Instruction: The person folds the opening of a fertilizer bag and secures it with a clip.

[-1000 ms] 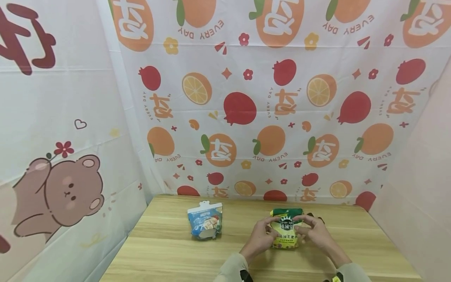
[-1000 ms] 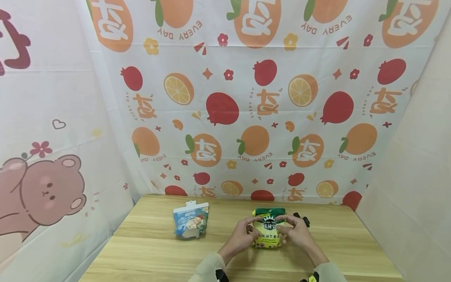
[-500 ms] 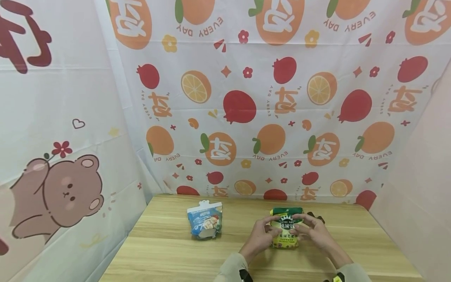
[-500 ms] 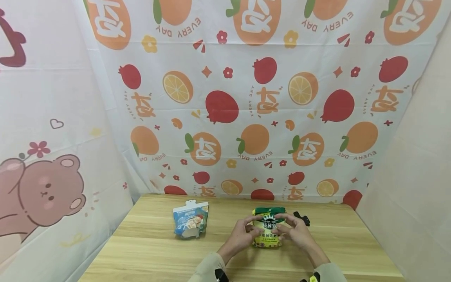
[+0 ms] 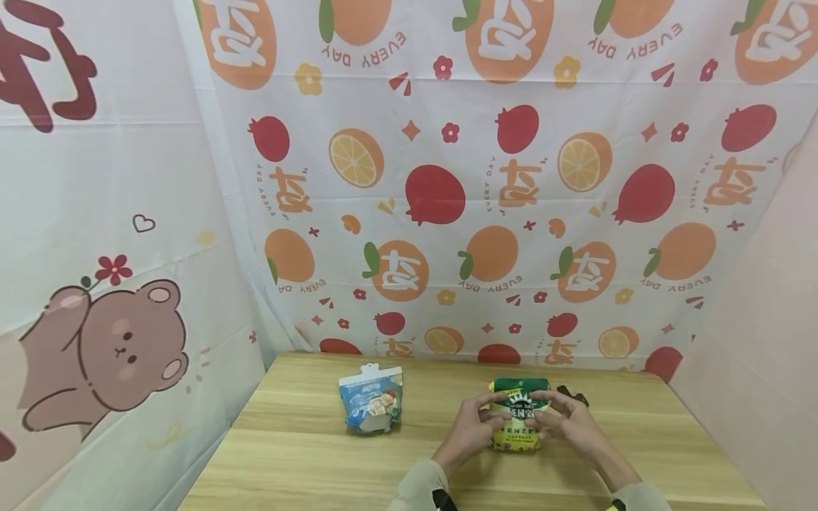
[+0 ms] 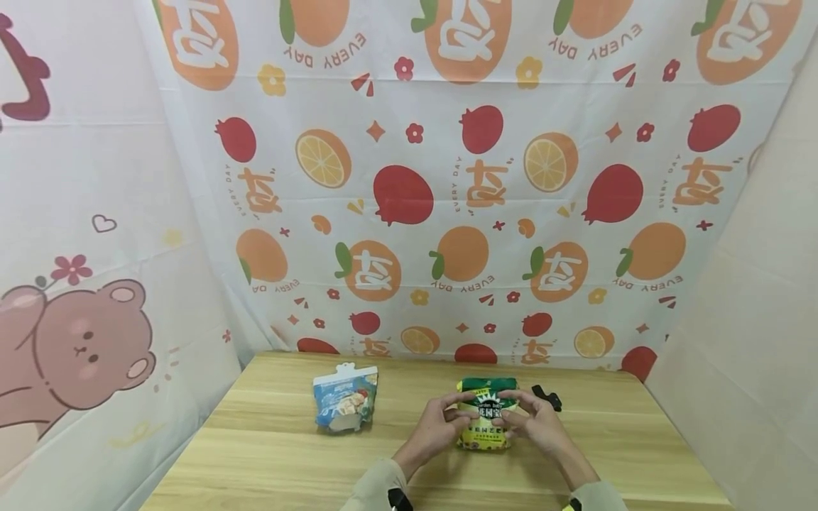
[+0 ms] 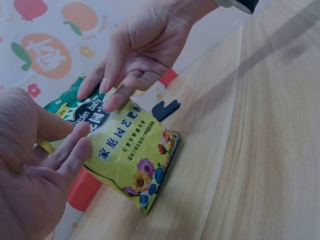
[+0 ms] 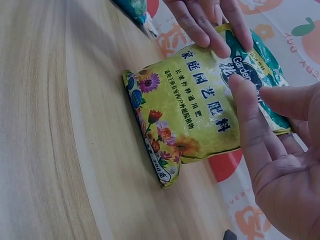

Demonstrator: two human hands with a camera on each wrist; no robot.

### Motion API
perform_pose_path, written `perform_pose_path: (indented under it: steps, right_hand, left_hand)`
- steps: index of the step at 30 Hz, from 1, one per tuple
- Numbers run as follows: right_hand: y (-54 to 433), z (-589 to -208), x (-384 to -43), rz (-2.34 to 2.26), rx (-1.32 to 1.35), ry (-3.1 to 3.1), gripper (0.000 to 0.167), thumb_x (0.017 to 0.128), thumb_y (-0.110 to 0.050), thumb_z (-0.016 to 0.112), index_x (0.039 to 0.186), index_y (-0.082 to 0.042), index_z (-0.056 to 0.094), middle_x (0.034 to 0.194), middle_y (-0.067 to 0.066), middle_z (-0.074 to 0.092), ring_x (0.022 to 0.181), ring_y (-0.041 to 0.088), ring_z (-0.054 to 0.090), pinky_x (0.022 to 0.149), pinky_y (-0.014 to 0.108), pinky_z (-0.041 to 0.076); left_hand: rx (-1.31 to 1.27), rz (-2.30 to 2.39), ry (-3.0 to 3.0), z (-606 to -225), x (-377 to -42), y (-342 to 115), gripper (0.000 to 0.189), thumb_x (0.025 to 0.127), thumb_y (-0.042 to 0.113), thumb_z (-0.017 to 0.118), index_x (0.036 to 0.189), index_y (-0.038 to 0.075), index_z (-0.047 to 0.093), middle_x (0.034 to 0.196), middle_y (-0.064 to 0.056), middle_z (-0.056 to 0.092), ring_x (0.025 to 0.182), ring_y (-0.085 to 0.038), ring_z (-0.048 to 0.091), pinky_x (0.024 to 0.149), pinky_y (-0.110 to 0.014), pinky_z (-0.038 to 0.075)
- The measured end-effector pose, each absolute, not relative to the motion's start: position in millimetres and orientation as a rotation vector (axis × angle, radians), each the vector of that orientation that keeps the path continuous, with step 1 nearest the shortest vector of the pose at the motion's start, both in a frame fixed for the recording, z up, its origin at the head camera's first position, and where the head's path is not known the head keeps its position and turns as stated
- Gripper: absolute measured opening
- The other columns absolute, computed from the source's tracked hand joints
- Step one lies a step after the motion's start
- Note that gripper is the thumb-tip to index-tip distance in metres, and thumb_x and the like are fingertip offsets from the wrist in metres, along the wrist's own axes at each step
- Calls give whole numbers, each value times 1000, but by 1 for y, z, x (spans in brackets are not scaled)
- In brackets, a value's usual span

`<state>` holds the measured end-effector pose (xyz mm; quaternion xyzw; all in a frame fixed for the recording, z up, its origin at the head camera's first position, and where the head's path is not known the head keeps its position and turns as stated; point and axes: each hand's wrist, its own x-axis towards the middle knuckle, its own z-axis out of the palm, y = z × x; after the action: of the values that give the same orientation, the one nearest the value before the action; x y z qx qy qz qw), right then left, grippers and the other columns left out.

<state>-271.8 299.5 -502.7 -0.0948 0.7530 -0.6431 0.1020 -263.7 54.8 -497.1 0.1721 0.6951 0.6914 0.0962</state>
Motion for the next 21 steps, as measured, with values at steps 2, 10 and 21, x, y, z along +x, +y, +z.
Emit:
perform_pose_path:
  steps: [2,10,21]
  right_hand:
    - [300,-503,-271,-1902,-278,2225,61,98,-19,66,149,4,41,149,25,51,104,18,75,83,32,61]
    - [300,-502,-269,-1943,-231,2195,59,98,-17,67,148,3,43,167,31,8,103,18,75,80,29,61]
    - [301,-505,-269,-1918,-172,2215,61,97,-20,69,149,0,45,128,13,71,100,18,76,79,32,62]
  left_hand:
    - [507,2048,2062,-497,-264,55,43,96,-4,59,137,7,60,114,-16,74,111,-28,72,63,-23,47]
    - [492,2062,2037,-497,-264,54,41,96,-3,61,135,6,62,112,-18,75,111,-27,72,72,-25,50]
    - [463,2047,2077,-497,-262,55,39,95,5,67,134,6,63,109,-13,76,101,-21,74,82,-38,60]
